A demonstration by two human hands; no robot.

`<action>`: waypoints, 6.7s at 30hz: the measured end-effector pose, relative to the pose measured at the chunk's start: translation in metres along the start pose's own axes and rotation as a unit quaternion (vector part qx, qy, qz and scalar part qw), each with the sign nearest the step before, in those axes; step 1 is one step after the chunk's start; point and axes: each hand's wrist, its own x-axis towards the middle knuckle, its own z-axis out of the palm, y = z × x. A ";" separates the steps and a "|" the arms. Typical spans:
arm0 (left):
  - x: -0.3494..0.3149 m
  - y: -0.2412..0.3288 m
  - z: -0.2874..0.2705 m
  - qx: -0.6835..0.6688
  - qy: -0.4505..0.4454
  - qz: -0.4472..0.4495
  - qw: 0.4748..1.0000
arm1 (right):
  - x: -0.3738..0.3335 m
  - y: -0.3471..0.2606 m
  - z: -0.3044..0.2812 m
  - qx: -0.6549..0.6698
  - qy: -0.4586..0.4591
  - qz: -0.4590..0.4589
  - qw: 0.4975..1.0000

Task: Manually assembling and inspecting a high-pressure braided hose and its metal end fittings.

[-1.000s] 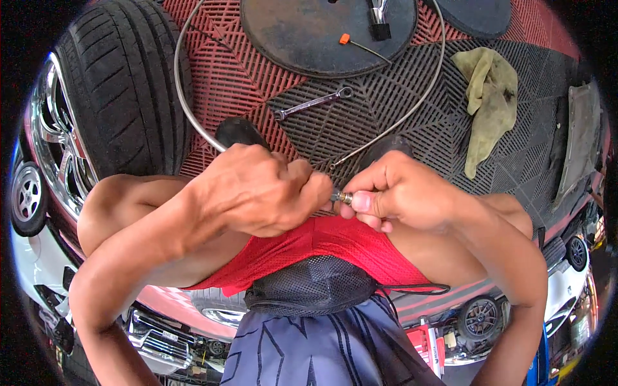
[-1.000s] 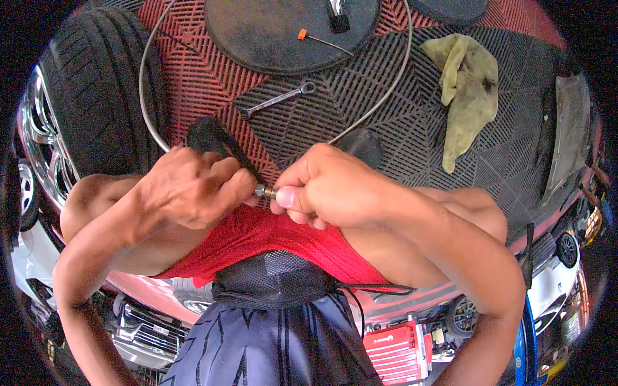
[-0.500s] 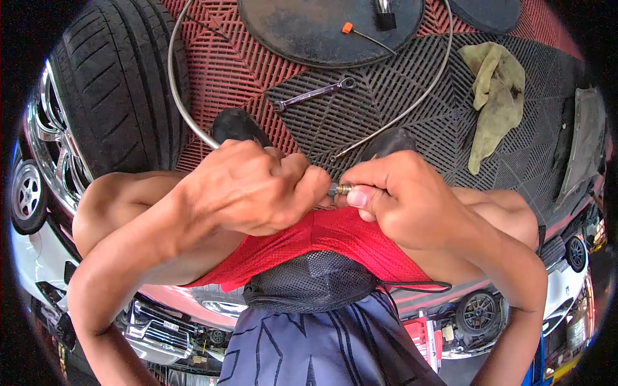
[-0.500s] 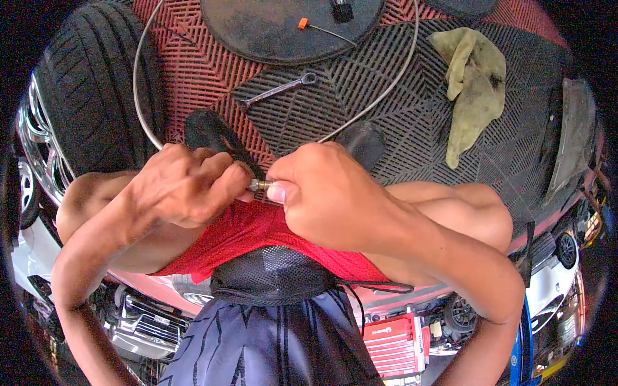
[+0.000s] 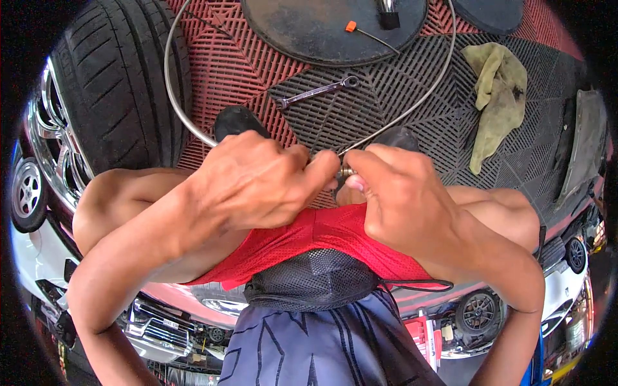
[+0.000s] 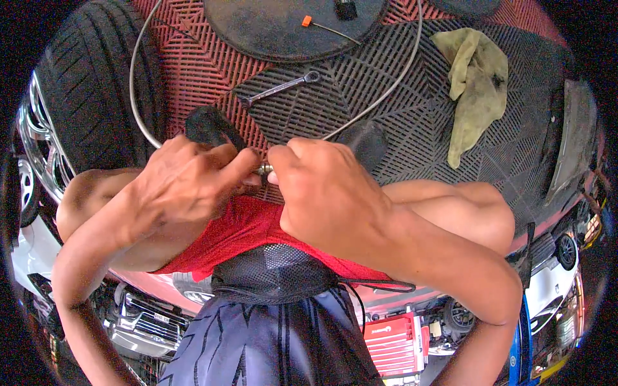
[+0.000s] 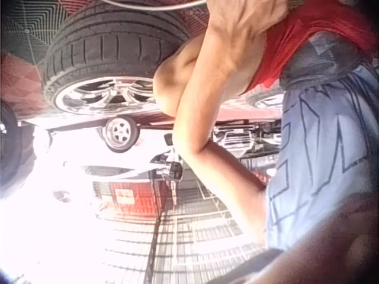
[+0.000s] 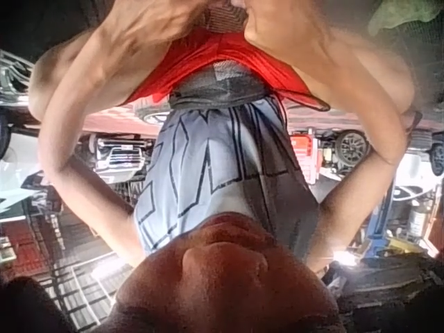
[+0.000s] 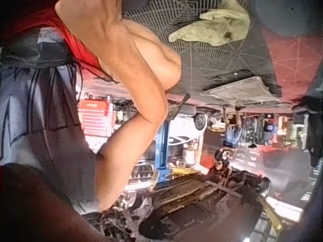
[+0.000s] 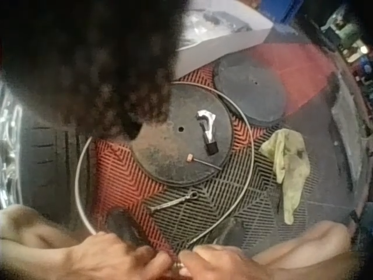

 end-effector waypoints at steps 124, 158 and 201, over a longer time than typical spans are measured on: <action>0.003 0.001 0.003 -0.118 0.102 -0.042 0.987 | 0.007 -0.005 0.010 0.004 0.061 -0.004 0.998; 0.009 -0.009 0.005 -0.134 0.090 -0.048 0.986 | 0.013 -0.004 0.011 0.034 0.079 0.029 0.996; 0.004 -0.009 -0.003 -0.120 0.108 -0.107 0.981 | 0.012 0.009 0.013 0.159 0.050 0.073 0.983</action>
